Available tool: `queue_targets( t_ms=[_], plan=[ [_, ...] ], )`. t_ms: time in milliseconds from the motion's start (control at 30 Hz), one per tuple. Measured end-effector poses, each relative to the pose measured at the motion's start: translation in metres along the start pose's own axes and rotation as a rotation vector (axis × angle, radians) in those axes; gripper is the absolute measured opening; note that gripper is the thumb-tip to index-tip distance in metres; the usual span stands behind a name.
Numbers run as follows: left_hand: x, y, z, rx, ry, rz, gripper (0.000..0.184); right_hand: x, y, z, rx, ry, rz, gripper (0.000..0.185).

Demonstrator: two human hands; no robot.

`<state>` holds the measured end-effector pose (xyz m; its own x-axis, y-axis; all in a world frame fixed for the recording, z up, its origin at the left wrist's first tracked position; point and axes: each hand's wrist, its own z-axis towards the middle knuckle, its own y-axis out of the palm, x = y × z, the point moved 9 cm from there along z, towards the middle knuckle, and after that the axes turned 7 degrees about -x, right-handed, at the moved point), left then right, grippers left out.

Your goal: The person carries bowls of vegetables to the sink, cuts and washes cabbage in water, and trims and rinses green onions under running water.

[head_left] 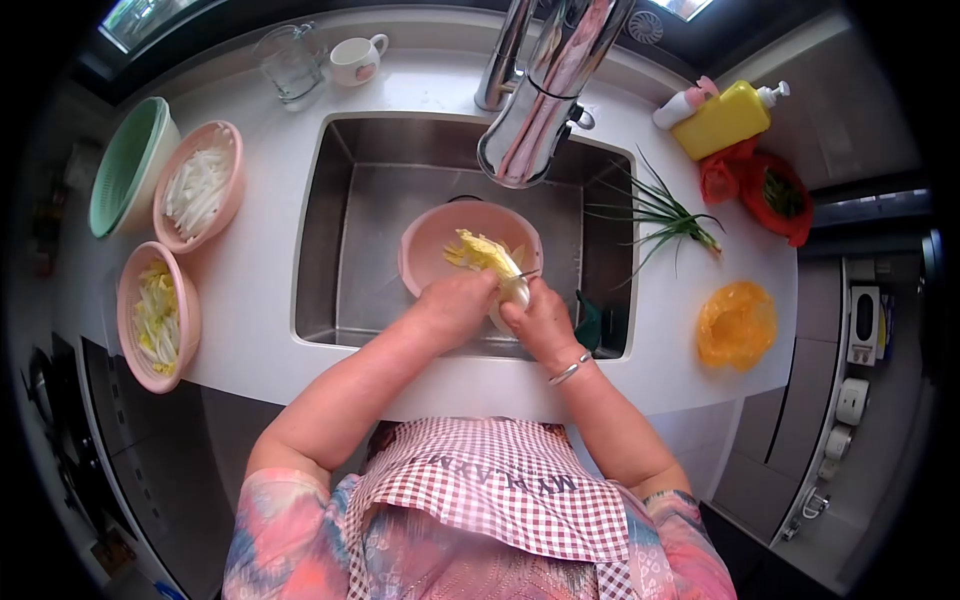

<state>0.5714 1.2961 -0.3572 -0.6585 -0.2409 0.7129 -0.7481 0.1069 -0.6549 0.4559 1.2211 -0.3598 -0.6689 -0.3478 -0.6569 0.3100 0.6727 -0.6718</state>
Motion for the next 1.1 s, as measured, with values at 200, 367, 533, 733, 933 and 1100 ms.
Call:
queue_targets(
  t_ms=[200,367,533,733,933,1100],
  plan=[
    [-0.013,0.000,0.000,0.016,-0.001,0.011,0.018,0.002,0.005,-0.001,0.016,-0.042,0.028,0.037],
    [-0.039,0.017,0.003,-0.075,-0.105,0.073,0.022,0.007,0.012,0.002,0.002,-0.045,0.086,0.034],
    [-0.125,0.037,0.010,-0.211,-0.359,0.161,0.028,0.002,-0.001,-0.001,0.044,-0.057,0.121,0.034],
    [-0.133,0.017,-0.003,-0.323,-0.463,0.236,0.033,0.041,0.021,0.009,-0.050,0.170,0.529,0.044],
    [-0.089,-0.014,-0.016,-0.066,-0.453,-0.023,0.034,0.043,0.026,0.001,-0.255,0.387,1.024,0.052],
    [-0.049,-0.025,-0.013,0.049,-0.273,-0.156,0.034,0.041,0.034,0.005,-0.223,0.243,0.755,0.056]
  ],
)
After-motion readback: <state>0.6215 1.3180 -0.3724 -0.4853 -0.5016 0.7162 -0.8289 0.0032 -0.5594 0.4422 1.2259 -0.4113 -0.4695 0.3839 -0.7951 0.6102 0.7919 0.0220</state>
